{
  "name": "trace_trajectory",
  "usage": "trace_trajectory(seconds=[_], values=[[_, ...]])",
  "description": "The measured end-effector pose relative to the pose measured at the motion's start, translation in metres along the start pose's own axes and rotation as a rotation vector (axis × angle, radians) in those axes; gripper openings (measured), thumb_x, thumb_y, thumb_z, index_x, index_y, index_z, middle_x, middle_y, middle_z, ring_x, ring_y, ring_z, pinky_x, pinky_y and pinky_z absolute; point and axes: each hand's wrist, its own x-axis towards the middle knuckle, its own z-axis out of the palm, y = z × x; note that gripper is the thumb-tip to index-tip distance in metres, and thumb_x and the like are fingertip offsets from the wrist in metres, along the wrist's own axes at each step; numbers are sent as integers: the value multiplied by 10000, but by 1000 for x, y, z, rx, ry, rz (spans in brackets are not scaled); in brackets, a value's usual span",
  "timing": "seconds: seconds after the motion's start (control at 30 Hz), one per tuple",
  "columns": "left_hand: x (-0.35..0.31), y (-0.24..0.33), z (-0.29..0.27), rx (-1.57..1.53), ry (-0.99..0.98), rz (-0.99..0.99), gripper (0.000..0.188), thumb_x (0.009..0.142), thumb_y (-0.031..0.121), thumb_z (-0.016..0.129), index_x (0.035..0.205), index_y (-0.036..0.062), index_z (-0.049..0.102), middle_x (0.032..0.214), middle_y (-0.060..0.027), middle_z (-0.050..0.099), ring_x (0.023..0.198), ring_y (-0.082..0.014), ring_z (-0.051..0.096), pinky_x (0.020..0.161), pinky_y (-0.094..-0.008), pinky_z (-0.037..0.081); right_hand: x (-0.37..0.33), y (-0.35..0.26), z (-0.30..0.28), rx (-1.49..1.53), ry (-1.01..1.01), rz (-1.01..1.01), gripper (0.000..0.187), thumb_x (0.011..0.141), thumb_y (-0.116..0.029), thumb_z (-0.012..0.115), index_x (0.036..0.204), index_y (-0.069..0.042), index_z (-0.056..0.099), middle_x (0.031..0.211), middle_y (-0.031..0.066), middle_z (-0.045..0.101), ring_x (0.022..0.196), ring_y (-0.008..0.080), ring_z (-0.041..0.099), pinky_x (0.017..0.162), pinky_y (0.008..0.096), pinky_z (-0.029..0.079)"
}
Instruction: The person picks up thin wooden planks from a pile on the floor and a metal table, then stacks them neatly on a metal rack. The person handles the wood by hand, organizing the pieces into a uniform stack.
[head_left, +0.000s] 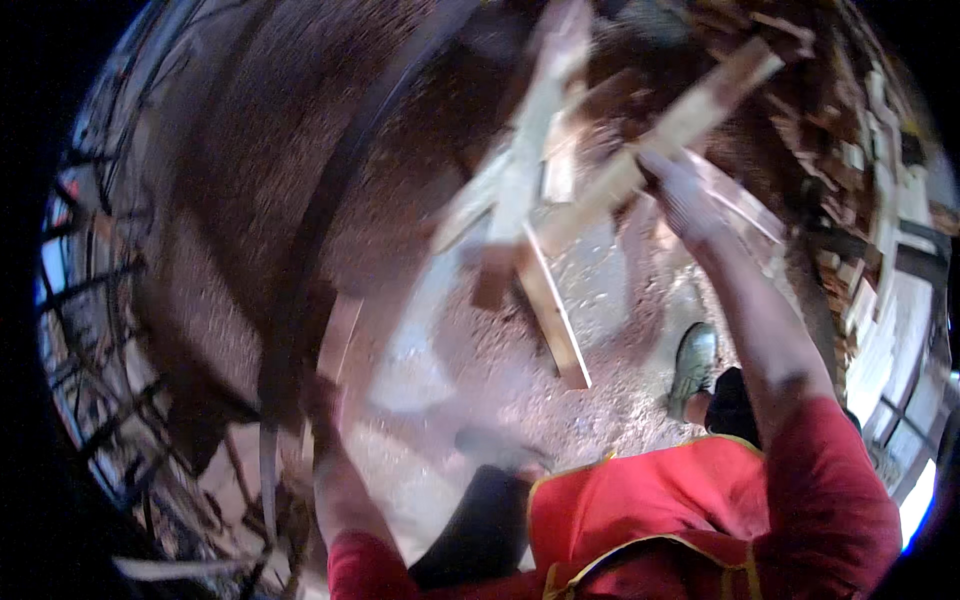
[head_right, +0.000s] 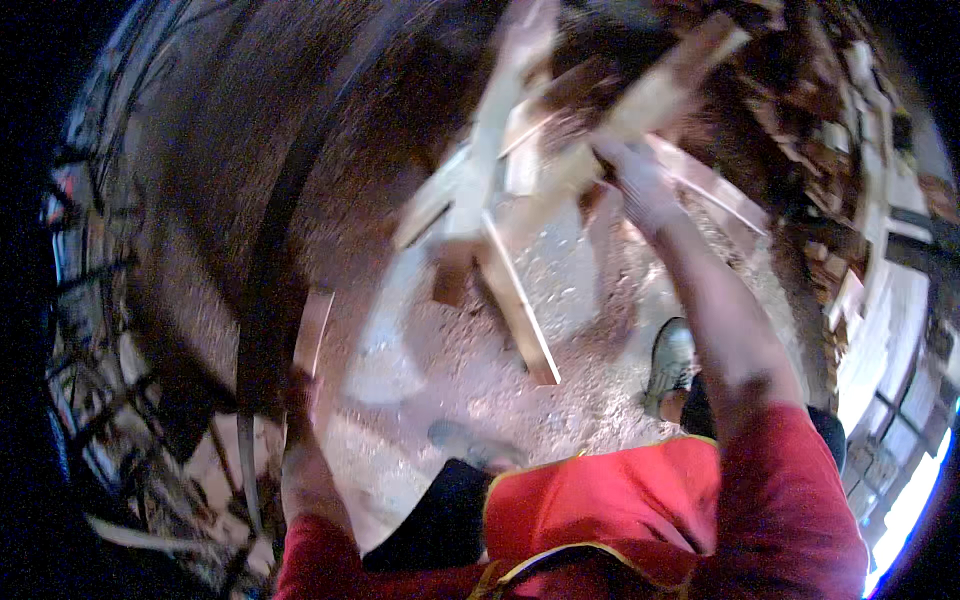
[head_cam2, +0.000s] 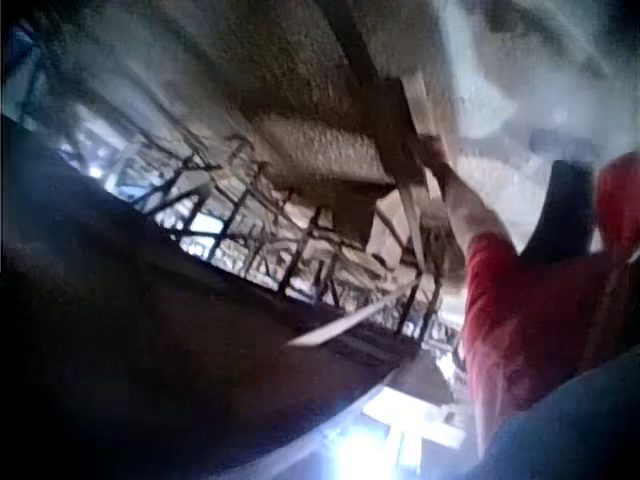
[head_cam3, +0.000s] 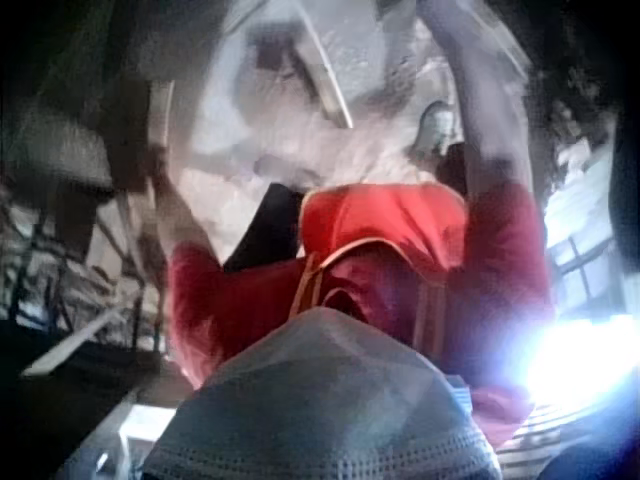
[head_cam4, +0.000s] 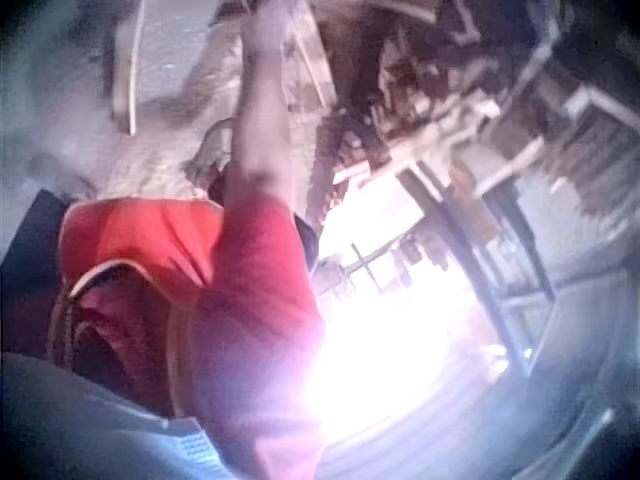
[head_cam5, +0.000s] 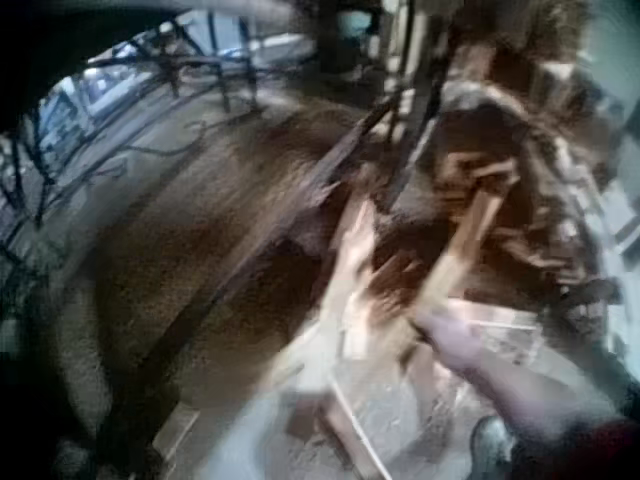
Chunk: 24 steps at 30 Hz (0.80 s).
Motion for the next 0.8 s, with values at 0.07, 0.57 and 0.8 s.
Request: trace_trajectory(seconds=[0.07,0.57,0.8], values=[[116,36,-100,-427,-425,-304,331,981,339,638,1082,28,688,1061,-141,692,1070,-237,685,740,-441,572,-90,-8,-41,-415,-12,-11,491,993,-255,687,1374,46,610,1227,137,718,1099,207,687,988,364,555],[181,91,-253,-1639,-191,-374,573,916,418,762,1272,-13,633,1095,-159,730,942,-304,718,789,-431,586,-124,59,8,-598,-217,128,488,966,-249,744,1370,-5,621,1083,69,731,923,181,674,806,345,565],[316,185,-463,-2456,-326,202,534,957,402,739,1294,-11,699,1279,-176,715,1259,-247,648,1060,-385,505,-79,37,17,-172,-119,243,727,917,-397,777,1450,40,547,1453,207,553,1242,309,591,1034,386,496]])
